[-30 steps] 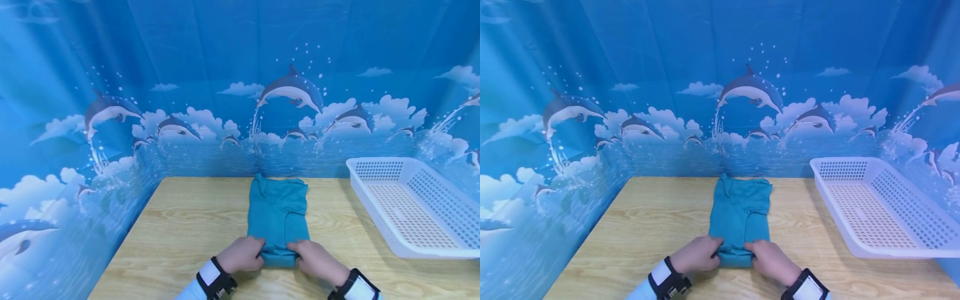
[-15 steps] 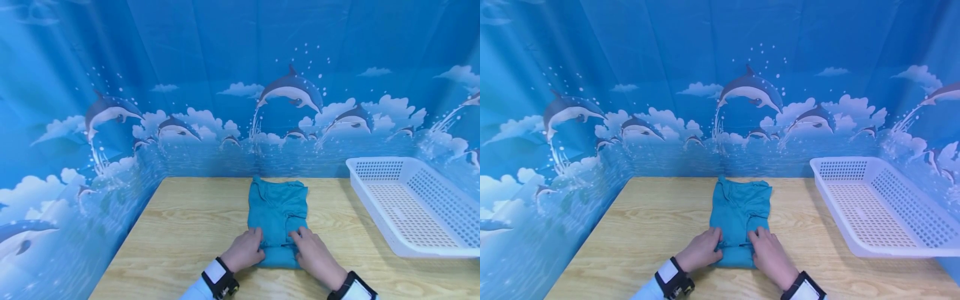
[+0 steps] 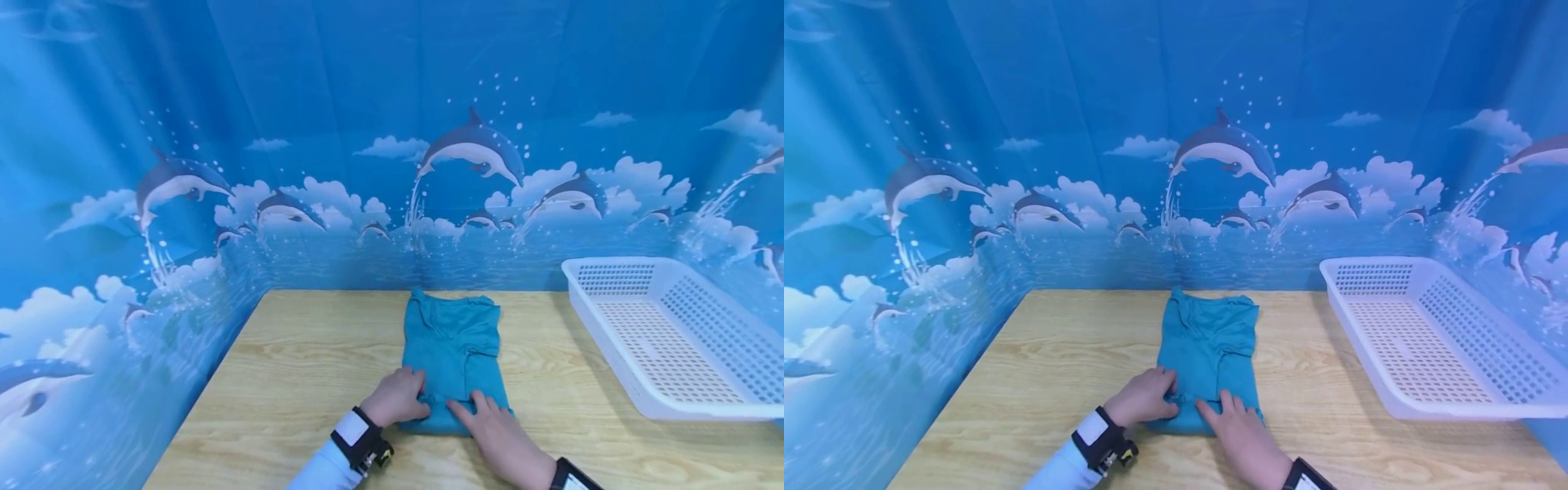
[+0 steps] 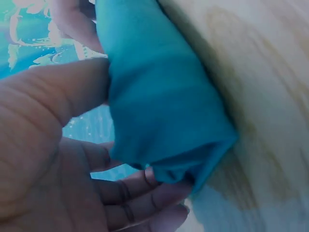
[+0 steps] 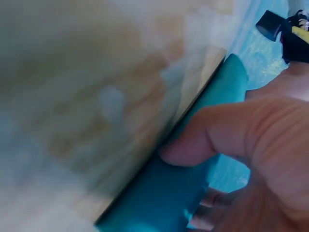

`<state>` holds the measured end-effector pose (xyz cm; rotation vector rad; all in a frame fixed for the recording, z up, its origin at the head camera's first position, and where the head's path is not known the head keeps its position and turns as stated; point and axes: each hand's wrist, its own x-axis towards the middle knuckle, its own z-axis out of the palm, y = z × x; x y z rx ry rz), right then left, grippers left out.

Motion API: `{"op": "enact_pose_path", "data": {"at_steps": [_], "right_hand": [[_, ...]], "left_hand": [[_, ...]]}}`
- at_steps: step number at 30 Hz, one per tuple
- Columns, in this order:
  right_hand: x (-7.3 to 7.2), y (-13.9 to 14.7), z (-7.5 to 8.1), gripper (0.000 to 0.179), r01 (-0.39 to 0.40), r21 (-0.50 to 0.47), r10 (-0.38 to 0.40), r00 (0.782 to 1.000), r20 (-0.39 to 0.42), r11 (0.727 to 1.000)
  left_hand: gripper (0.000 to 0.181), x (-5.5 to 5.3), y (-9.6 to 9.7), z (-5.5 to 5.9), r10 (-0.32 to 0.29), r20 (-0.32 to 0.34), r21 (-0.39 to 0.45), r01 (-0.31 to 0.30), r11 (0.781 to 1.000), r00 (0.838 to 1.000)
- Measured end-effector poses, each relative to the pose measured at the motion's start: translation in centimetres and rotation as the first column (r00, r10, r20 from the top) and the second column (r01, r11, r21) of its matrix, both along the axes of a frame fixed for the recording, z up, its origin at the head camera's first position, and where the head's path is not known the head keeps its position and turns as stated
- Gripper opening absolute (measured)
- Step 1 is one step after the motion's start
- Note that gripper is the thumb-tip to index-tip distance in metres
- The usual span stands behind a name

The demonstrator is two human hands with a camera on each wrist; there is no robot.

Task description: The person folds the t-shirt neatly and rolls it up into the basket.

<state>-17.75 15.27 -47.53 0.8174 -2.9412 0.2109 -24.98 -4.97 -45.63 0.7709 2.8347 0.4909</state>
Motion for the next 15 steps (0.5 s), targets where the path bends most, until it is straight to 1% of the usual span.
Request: {"op": "enact_pose_path", "data": {"at_steps": [3,5,8,10,11,12,13,15], "right_hand": [[-0.7,-0.1,0.1,0.057,-0.009,-0.028,0.008,1.000,-0.021,1.000],[-1.2,-0.1,0.3,0.051,-0.029,-0.047,0.026,0.998,-0.065,0.998],[-2.1,-0.1,0.4,0.043,-0.063,-0.057,0.054,0.989,-0.136,0.996],[-2.6,0.0,0.4,0.040,-0.084,-0.068,0.073,0.986,-0.152,0.994],[-2.8,0.0,0.4,0.039,-0.092,-0.076,0.081,0.986,-0.146,0.993],[-3.0,0.0,0.3,0.039,-0.099,-0.092,0.088,0.989,-0.115,0.991],[-3.2,0.1,0.2,0.038,-0.104,-0.118,0.096,0.993,-0.073,0.987],[-3.5,0.2,0.1,0.039,-0.089,-0.184,0.100,0.994,0.048,0.979]], "left_hand": [[0.018,0.2,-0.1,0.3,-0.012,-0.066,0.004,0.013,1.000,0.998],[0.017,0.4,-0.1,0.5,-0.034,-0.115,0.016,0.036,0.999,0.993],[0.024,0.8,0.0,0.9,-0.071,-0.173,0.061,0.083,0.995,0.982],[0.027,1.4,0.0,1.3,-0.099,-0.201,0.079,0.117,0.990,0.974],[0.028,1.7,-0.1,1.4,-0.110,-0.209,0.084,0.130,0.988,0.972],[0.029,2.1,-0.1,1.6,-0.120,-0.220,0.087,0.142,0.986,0.968],[0.030,2.5,-0.1,1.7,-0.131,-0.230,0.083,0.154,0.985,0.964],[0.033,3.3,0.0,1.8,-0.156,-0.259,0.065,0.178,0.982,0.953]]}}
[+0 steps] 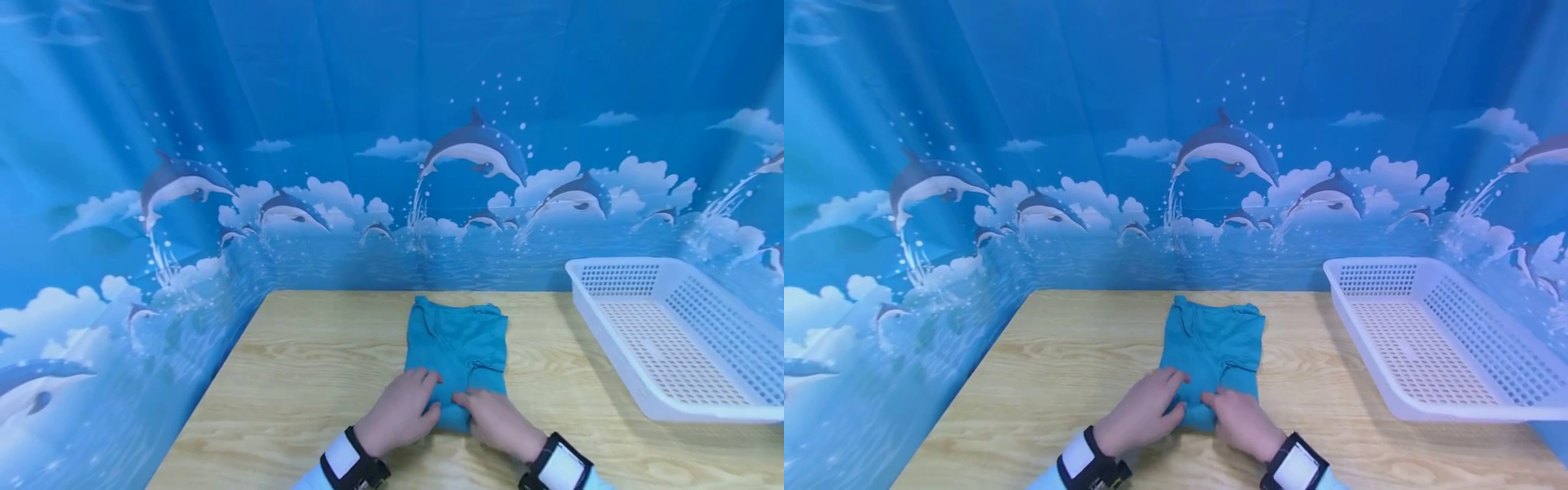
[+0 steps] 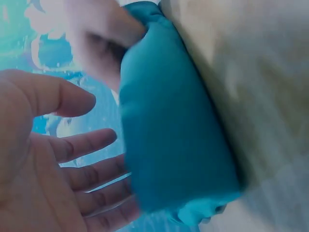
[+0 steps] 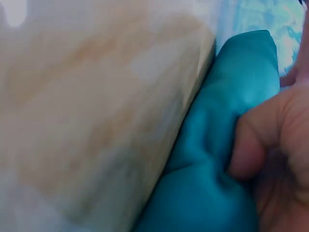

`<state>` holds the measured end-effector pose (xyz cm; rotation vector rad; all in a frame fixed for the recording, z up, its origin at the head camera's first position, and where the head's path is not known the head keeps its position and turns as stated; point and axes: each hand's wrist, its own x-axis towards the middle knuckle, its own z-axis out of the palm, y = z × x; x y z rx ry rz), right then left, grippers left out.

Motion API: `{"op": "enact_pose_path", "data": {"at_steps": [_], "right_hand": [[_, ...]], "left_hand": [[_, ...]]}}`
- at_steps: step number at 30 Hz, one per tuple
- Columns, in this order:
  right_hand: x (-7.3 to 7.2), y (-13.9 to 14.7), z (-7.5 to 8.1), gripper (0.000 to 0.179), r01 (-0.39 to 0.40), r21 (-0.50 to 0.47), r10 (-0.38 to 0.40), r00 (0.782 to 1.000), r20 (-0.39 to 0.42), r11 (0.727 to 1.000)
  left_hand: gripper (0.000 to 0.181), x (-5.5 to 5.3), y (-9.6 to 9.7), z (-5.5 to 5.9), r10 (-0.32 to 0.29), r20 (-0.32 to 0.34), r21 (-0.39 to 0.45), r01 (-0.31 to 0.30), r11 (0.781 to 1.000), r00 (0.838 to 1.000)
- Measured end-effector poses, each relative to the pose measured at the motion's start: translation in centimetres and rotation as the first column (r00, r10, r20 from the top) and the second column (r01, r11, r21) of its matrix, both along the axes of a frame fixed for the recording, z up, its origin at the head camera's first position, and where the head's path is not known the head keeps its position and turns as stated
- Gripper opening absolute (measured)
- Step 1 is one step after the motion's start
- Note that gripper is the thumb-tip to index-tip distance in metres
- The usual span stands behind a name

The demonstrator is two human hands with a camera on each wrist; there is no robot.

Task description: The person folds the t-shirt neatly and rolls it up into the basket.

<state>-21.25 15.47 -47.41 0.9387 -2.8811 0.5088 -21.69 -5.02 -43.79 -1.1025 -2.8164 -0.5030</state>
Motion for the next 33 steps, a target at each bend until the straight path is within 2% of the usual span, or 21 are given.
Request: {"op": "enact_pose_path", "data": {"at_steps": [2,4,7,10,12,14,17,21,24,28,30,33], "right_hand": [[-0.4,0.2,-0.1,0.036,0.028,-0.082,-0.014,0.987,0.162,0.996],[-0.8,0.5,-0.3,0.030,0.084,-0.163,-0.032,0.953,0.302,0.983],[-1.5,1.0,-0.4,0.019,0.162,-0.248,-0.043,0.904,0.426,0.955],[-2.0,1.5,-0.4,0.020,0.182,-0.286,-0.023,0.876,0.481,0.941],[-2.2,1.7,-0.3,0.022,0.202,-0.306,-0.016,0.856,0.516,0.930],[-2.1,1.7,-0.2,0.023,0.245,-0.309,-0.047,0.846,0.531,0.919],[-1.7,1.4,0.0,0.023,0.316,-0.256,-0.177,0.875,0.450,0.914],[-1.3,0.7,0.3,0.024,0.380,-0.158,-0.327,0.901,0.284,0.911],[-1.2,0.5,0.3,0.022,0.398,-0.140,-0.356,0.900,0.253,0.907],[-1.1,0.6,0.4,0.018,0.414,-0.148,-0.383,0.902,0.197,0.898],[-1.1,0.8,0.5,0.015,0.424,-0.159,-0.400,0.902,0.160,0.892],[-1.0,1.1,0.9,0.015,0.425,-0.158,-0.415,0.905,0.095,0.891]], "left_hand": [[0.036,0.8,0.1,0.0,-0.026,-0.047,-0.023,0.025,0.999,0.999],[0.041,1.4,0.3,-0.3,-0.067,-0.110,-0.061,0.060,0.996,0.992],[0.048,2.3,0.6,-0.7,-0.139,-0.199,-0.138,0.112,0.984,0.970],[0.052,2.9,0.8,-1.1,-0.199,-0.236,-0.211,0.150,0.966,0.951],[0.054,3.2,0.9,-1.2,-0.230,-0.238,-0.258,0.167,0.952,0.944],[0.056,3.4,1.0,-1.3,-0.253,-0.224,-0.297,0.181,0.938,0.941],[0.057,3.7,1.2,-1.4,-0.270,-0.204,-0.336,0.192,0.922,0.941],[0.059,3.6,1.4,-1.7,-0.256,-0.179,-0.347,0.182,0.920,0.950],[0.061,3.1,1.6,-1.9,-0.218,-0.156,-0.360,0.150,0.921,0.963],[0.061,2.4,2.2,-2.2,-0.126,-0.128,-0.370,0.070,0.926,0.984],[0.059,2.0,2.5,-2.4,-0.085,-0.152,-0.384,0.021,0.923,0.985],[0.052,1.2,2.9,-2.7,-0.065,-0.217,-0.397,-0.027,0.917,0.974]]}}
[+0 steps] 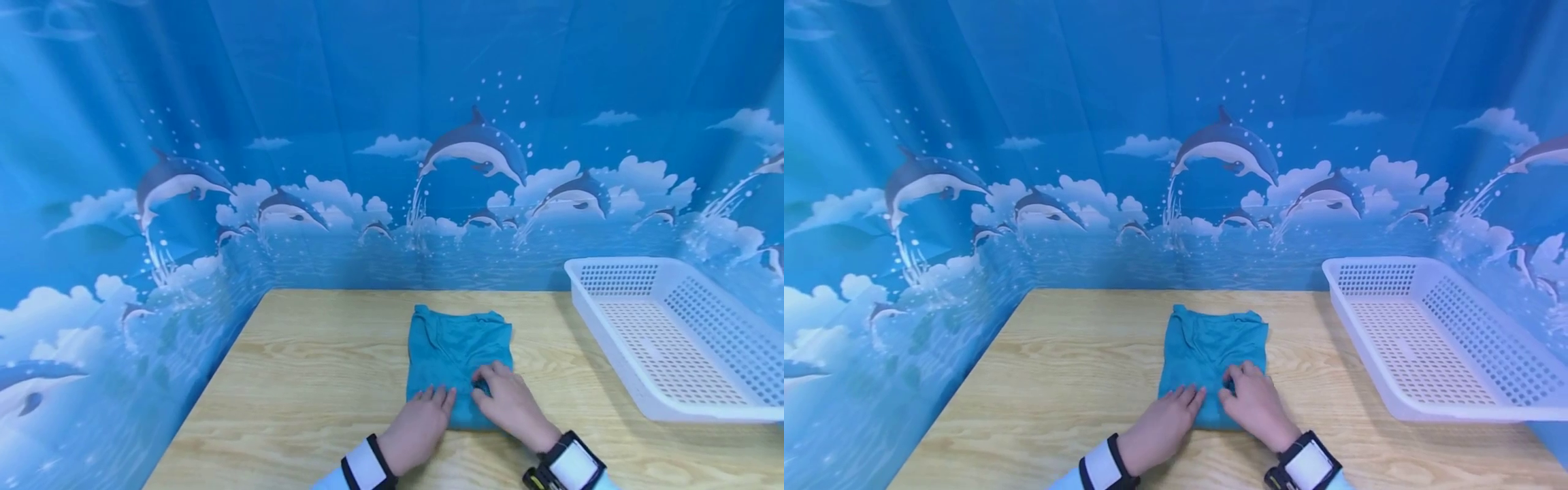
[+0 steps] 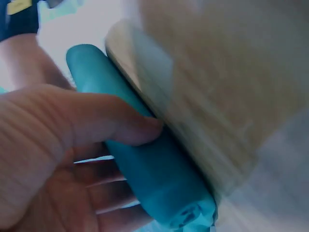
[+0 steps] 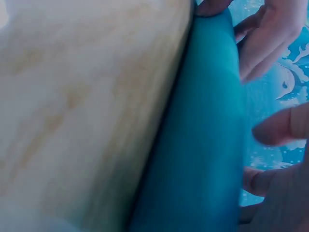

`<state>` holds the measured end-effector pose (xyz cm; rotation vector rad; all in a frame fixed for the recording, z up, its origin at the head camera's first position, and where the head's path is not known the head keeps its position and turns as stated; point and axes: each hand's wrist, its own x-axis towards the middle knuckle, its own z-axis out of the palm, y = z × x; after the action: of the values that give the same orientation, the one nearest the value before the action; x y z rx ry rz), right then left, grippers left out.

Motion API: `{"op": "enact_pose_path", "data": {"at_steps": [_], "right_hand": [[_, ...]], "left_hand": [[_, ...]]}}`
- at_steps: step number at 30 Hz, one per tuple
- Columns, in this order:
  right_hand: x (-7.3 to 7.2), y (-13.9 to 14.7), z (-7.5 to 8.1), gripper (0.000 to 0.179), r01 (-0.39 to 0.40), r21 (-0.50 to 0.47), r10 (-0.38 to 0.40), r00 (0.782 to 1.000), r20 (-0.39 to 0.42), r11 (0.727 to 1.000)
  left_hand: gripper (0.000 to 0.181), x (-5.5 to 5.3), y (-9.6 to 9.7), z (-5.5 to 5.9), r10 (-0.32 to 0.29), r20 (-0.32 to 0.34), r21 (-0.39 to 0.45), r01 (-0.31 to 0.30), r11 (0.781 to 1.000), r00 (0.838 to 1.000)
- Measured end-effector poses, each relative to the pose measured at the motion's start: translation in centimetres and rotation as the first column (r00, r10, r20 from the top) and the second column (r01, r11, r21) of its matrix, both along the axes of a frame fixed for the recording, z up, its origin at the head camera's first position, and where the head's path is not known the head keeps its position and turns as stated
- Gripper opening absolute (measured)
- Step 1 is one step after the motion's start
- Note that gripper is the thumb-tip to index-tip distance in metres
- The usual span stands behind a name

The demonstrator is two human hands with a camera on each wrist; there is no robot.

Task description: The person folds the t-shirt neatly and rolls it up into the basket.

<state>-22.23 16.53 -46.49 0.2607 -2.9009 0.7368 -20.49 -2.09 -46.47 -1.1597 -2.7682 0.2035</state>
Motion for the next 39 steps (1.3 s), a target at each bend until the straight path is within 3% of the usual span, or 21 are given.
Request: {"op": "enact_pose_path", "data": {"at_steps": [2,5,8,13,15,17,19,20,22,26,30,36,39], "right_hand": [[0.2,0.1,0.3,0.024,-0.011,0.012,0.011,1.000,-0.027,1.000],[0.7,0.1,0.7,0.039,-0.043,0.044,0.046,0.996,-0.079,0.998],[1.4,0.0,0.9,0.052,-0.080,0.074,0.088,0.991,-0.102,0.994],[3.2,-0.4,1.1,0.066,-0.125,0.173,0.147,0.982,-0.121,0.977],[3.9,-0.5,1.1,0.070,-0.141,0.207,0.167,0.979,-0.115,0.968],[4.4,-0.6,1.2,0.073,-0.157,0.232,0.181,0.979,-0.088,0.960],[4.7,-0.9,1.3,0.075,-0.177,0.253,0.195,0.980,-0.050,0.951],[4.8,-1.0,1.4,0.076,-0.185,0.259,0.199,0.979,-0.030,0.948],[4.9,-1.3,1.4,0.077,-0.196,0.278,0.203,0.979,0.002,0.940],[4.8,-1.8,0.8,0.077,-0.221,0.344,0.231,0.973,0.013,0.912],[4.4,-1.8,0.0,0.070,-0.240,0.396,0.281,0.958,-0.050,0.886],[3.5,-1.8,-0.7,0.062,-0.238,0.391,0.299,0.949,-0.103,0.889],[3.3,-1.9,-1.0,0.061,-0.236,0.404,0.303,0.947,-0.109,0.884]], "left_hand": [[0.048,-0.5,0.2,0.0,-0.002,-0.031,-0.018,0.001,1.000,1.000],[0.037,-1.5,0.6,0.3,-0.009,-0.015,-0.016,0.009,1.000,1.000],[0.016,-2.7,0.8,0.8,-0.001,0.054,0.021,0.000,1.000,0.999],[0.023,-4.8,1.0,1.7,0.029,0.207,0.107,-0.052,0.993,0.978],[0.020,-5.5,1.2,2.3,0.050,0.321,0.111,-0.090,0.990,0.946],[0.015,-6.1,1.3,2.6,0.073,0.453,0.108,-0.136,0.985,0.888],[0.004,-6.6,1.2,2.8,0.096,0.564,0.085,-0.173,0.981,0.820],[0.011,-6.9,1.1,2.8,0.101,0.611,0.072,-0.182,0.981,0.785],[0.026,-7.4,0.9,2.5,0.115,0.669,0.050,-0.198,0.979,0.735],[0.043,-7.9,0.5,1.8,0.127,0.725,0.025,-0.211,0.977,0.677],[0.044,-7.9,0.3,1.5,0.116,0.752,0.044,-0.225,0.973,0.649],[0.040,-7.5,0.3,1.7,0.086,0.774,0.099,-0.255,0.962,0.627],[0.036,-7.0,0.1,1.9,0.074,0.762,0.136,-0.270,0.953,0.644]]}}
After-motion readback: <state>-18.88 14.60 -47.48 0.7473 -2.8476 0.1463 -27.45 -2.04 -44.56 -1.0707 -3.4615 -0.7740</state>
